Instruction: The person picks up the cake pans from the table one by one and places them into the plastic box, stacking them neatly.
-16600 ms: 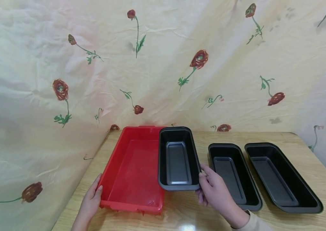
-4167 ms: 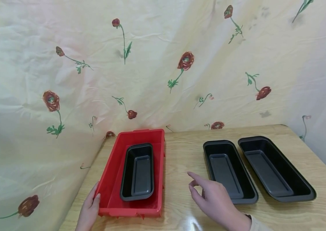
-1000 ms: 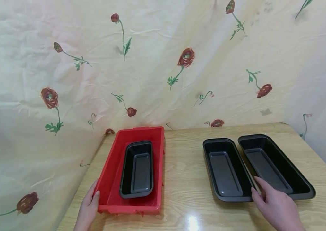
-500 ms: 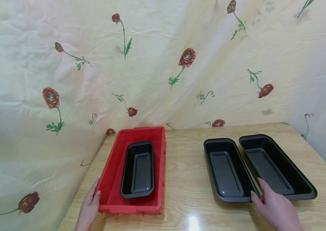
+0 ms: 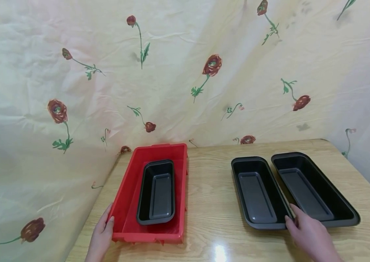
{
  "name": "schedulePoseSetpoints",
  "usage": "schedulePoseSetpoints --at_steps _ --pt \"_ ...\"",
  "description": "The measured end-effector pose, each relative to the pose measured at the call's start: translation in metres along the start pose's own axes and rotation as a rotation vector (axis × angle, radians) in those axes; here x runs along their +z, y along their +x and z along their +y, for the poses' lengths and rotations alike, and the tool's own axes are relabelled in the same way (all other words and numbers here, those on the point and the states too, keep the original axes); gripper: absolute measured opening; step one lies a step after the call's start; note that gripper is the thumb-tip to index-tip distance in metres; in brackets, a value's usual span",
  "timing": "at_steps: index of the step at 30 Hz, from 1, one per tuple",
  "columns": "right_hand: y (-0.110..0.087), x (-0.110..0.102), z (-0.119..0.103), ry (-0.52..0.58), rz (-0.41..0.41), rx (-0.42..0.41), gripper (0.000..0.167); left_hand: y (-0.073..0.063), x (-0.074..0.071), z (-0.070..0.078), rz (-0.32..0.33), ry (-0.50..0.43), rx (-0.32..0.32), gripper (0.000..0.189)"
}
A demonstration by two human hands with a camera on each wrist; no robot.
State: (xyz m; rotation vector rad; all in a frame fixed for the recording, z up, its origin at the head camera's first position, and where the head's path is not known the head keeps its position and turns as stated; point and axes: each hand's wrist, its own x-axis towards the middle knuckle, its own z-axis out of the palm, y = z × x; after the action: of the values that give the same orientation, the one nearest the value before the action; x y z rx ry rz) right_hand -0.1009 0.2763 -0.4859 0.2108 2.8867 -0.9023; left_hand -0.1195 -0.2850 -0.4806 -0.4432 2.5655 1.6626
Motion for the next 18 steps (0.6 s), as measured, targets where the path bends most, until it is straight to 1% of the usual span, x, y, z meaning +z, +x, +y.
schedulePoseSetpoints --at_steps 6,10,18 --pt "0.0031 -0.0004 0.0003 0.072 -0.033 0.006 0.054 -0.0015 -0.0001 0.0005 -0.002 -0.006 0.006 0.057" --pt "0.0031 -0.0004 0.0021 0.140 -0.047 0.003 0.054 -0.0017 -0.0001 0.0001 0.000 -0.009 0.007 0.057" --pt "0.0044 0.0011 0.0068 0.334 -0.054 0.042 0.052 -0.0013 0.0005 -0.0001 0.007 -0.003 0.008 0.057"
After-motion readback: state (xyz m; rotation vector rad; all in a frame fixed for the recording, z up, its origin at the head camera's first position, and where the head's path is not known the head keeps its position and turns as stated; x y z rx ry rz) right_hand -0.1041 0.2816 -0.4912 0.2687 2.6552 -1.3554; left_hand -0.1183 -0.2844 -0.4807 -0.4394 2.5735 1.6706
